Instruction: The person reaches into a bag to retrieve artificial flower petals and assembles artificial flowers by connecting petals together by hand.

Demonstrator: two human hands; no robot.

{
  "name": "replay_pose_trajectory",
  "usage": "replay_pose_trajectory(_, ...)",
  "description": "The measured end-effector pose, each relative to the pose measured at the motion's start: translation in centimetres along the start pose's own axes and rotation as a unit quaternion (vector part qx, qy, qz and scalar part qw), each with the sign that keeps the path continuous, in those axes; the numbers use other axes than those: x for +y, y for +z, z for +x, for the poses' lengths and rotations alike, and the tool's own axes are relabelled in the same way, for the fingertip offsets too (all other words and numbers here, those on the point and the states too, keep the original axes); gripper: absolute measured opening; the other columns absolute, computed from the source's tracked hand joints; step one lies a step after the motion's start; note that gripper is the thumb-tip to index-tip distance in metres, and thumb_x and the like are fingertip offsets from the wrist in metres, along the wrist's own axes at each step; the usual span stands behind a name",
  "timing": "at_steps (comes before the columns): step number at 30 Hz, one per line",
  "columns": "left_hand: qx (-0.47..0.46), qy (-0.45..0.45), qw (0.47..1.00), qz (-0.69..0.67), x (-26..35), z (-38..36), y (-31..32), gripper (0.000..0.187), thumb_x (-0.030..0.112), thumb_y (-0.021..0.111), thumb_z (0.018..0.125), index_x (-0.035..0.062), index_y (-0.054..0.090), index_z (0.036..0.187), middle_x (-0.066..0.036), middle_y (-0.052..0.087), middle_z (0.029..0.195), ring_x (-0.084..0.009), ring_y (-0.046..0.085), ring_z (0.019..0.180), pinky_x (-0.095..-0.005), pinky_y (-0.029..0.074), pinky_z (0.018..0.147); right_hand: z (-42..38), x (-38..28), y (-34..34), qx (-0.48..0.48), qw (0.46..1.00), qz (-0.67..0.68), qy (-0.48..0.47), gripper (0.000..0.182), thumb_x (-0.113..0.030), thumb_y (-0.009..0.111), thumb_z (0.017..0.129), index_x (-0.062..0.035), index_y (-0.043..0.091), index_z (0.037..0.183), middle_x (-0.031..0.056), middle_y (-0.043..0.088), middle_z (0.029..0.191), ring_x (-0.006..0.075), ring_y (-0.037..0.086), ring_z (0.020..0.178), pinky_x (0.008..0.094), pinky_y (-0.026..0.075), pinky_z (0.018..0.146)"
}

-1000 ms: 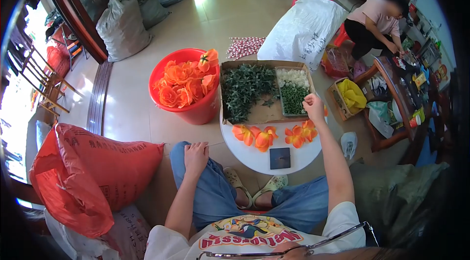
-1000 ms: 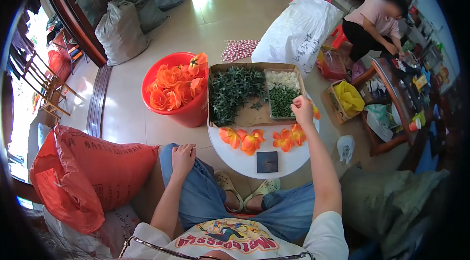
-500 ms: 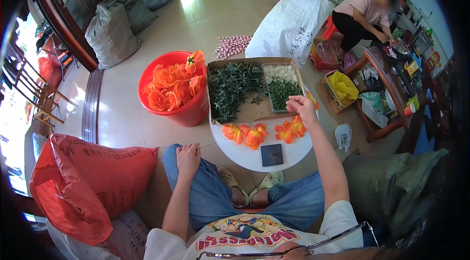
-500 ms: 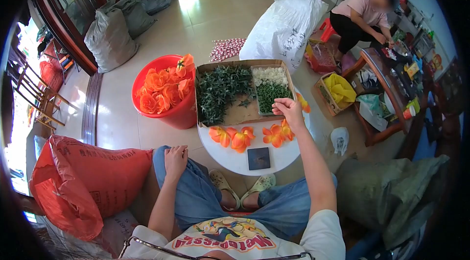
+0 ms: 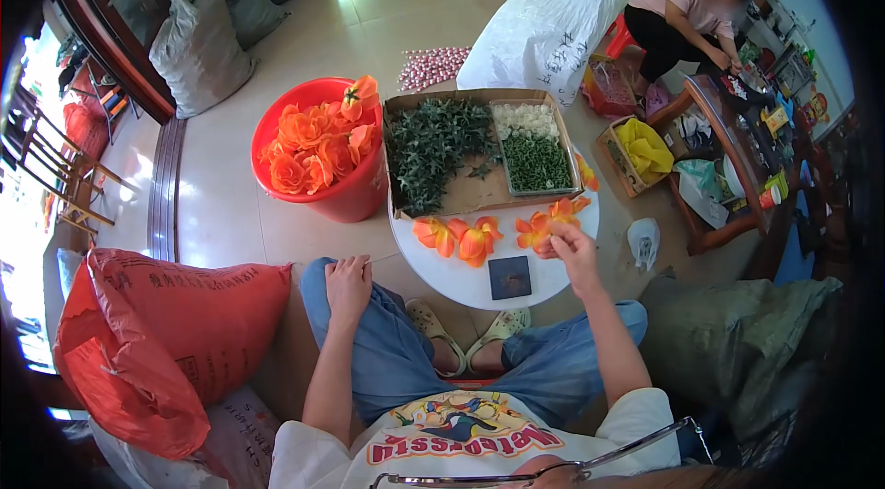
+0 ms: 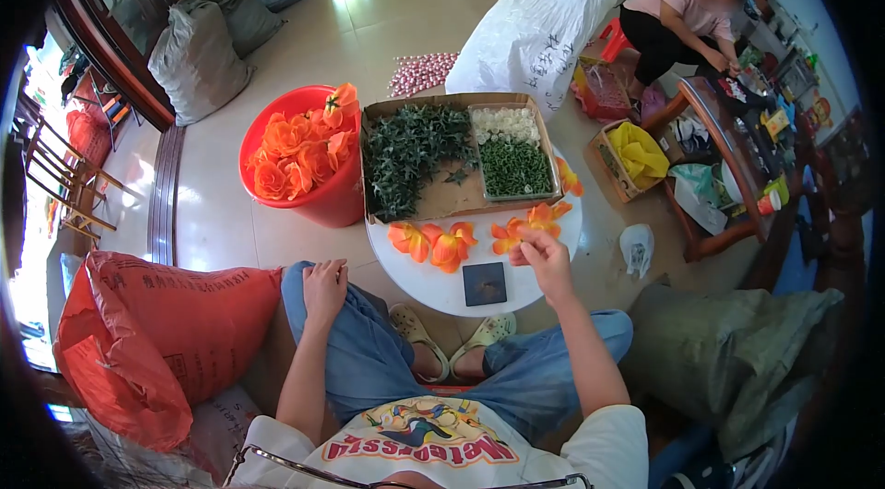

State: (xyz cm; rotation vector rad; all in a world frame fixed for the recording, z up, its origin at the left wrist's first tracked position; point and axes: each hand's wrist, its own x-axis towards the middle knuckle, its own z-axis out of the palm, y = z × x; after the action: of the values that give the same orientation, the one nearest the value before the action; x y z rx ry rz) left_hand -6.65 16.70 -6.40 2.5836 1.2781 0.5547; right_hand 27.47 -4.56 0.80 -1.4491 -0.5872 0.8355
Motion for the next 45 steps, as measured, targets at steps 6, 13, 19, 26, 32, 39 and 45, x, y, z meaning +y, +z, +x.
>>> replay_pose_trajectory(6,-0.011,-0.002,1.0,0.004,0.2,0.1,-0.1,0.017,0.017,0.059,0.086,0.0073,0.069,0.096,-0.008,0.068,0.087,-0.0222,0.063,0.086,-0.0349,0.04,0.081,-3.6,1.5,1.7,0.005,0.999,-0.029,-0.038,0.01,-0.004,0.05,0.095,0.0043,0.055,0.098,0.0147,0.067,0.093,0.0167,0.066,0.081,0.0287,0.056,0.077)
replay_pose_trajectory(13,-0.002,0.005,1.0,0.008,0.0,-0.1,0.2,0.016,0.016,0.058,0.086,0.0077,0.068,0.095,-0.008,0.068,0.088,-0.0225,0.063,0.085,-0.0363,0.04,0.08,-4.6,1.8,2.8,0.008,0.987,-0.133,-0.095,0.007,-0.003,0.058,0.091,0.003,0.061,0.093,0.0093,0.069,0.089,0.0119,0.065,0.079,0.0247,0.052,0.073)
replay_pose_trajectory(19,-0.01,-0.001,1.0,0.01,0.0,-0.1,0.2,0.016,0.016,0.057,0.087,0.0078,0.068,0.095,-0.008,0.068,0.088,-0.0225,0.063,0.085,-0.0359,0.04,0.079,-4.6,0.3,3.1,-0.009,0.959,-0.237,-0.157,0.005,-0.002,0.065,0.085,0.0013,0.063,0.087,0.0097,0.066,0.081,0.0158,0.064,0.072,0.0263,0.049,0.065)
replay_pose_trajectory(26,-0.006,0.006,1.0,0.013,0.2,0.0,0.1,0.015,0.016,0.058,0.086,0.0076,0.068,0.094,-0.008,0.069,0.088,-0.0226,0.063,0.085,-0.0359,0.04,0.078,-4.4,-0.6,3.5,-0.022,0.909,-0.343,-0.237,0.009,-0.002,0.068,0.079,-0.0003,0.06,0.082,0.0109,0.061,0.077,0.027,0.06,0.07,0.0336,0.047,0.063)
replay_pose_trajectory(32,-0.011,0.001,1.0,0.023,0.2,0.0,0.0,0.015,0.017,0.058,0.086,0.0075,0.068,0.094,-0.008,0.069,0.088,-0.0225,0.063,0.084,-0.0359,0.04,0.078,-4.5,0.2,3.9,-0.007,0.912,-0.347,-0.22,0.011,-0.003,0.069,0.077,-0.0006,0.058,0.08,0.0111,0.059,0.076,0.0293,0.058,0.072,0.0365,0.046,0.064)
replay_pose_trajectory(39,-0.016,0.001,1.0,0.022,0.2,0.0,0.1,0.016,0.017,0.058,0.087,0.0078,0.068,0.095,-0.008,0.069,0.088,-0.0224,0.062,0.085,-0.0361,0.04,0.079,-5.8,0.1,4.0,0.006,0.91,-0.353,-0.217,0.011,-0.004,0.069,0.078,-0.0014,0.059,0.08,0.0098,0.059,0.076,0.0272,0.058,0.07,0.0349,0.047,0.062)
replay_pose_trajectory(45,-0.02,-0.002,1.0,0.024,0.2,0.0,0.2,0.016,0.017,0.057,0.087,0.0077,0.068,0.095,-0.008,0.069,0.089,-0.0234,0.062,0.086,-0.0367,0.04,0.08,-6.1,0.6,3.2,-0.004,0.928,-0.303,-0.215,0.017,-0.009,0.072,0.079,-0.0014,0.062,0.09,0.0108,0.062,0.085,0.0226,0.062,0.075,0.032,0.05,0.066)
